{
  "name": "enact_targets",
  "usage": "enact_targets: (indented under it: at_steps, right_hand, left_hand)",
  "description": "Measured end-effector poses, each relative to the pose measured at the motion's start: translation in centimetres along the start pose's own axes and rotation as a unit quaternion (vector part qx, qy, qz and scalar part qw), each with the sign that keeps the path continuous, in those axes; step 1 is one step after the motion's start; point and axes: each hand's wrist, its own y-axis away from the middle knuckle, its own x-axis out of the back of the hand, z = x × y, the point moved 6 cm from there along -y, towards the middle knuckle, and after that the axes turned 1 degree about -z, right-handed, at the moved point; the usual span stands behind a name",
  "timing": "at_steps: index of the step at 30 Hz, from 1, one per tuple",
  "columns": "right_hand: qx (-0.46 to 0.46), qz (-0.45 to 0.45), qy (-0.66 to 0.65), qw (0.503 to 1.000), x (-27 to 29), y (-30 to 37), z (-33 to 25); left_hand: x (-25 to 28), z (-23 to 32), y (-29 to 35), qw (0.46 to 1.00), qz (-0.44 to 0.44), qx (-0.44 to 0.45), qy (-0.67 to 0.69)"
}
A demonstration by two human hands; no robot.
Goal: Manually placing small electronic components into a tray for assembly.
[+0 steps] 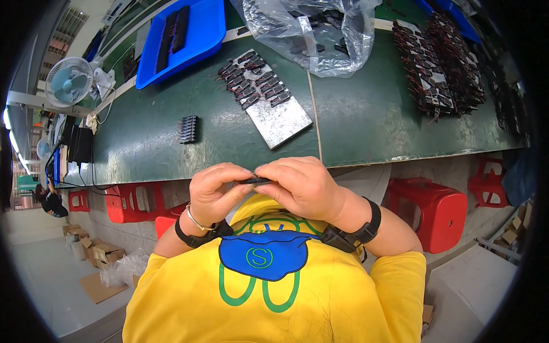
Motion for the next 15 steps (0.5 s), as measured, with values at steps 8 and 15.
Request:
enact_targets:
  at_steps: [8,15]
  right_hand:
    - [-0.018,-0.020,0.006,1.000,-0.30,0.26,0.42]
    - [-0.029,-0.043,0.008,0.999,-0.76,0.31,0.59]
  left_hand:
    - [0.02,-0.53,0.38,0.998,-0.011,0.024,0.060]
    - [-0.13,-0.08,0.04,0.997,-0.023,0.031,0.067]
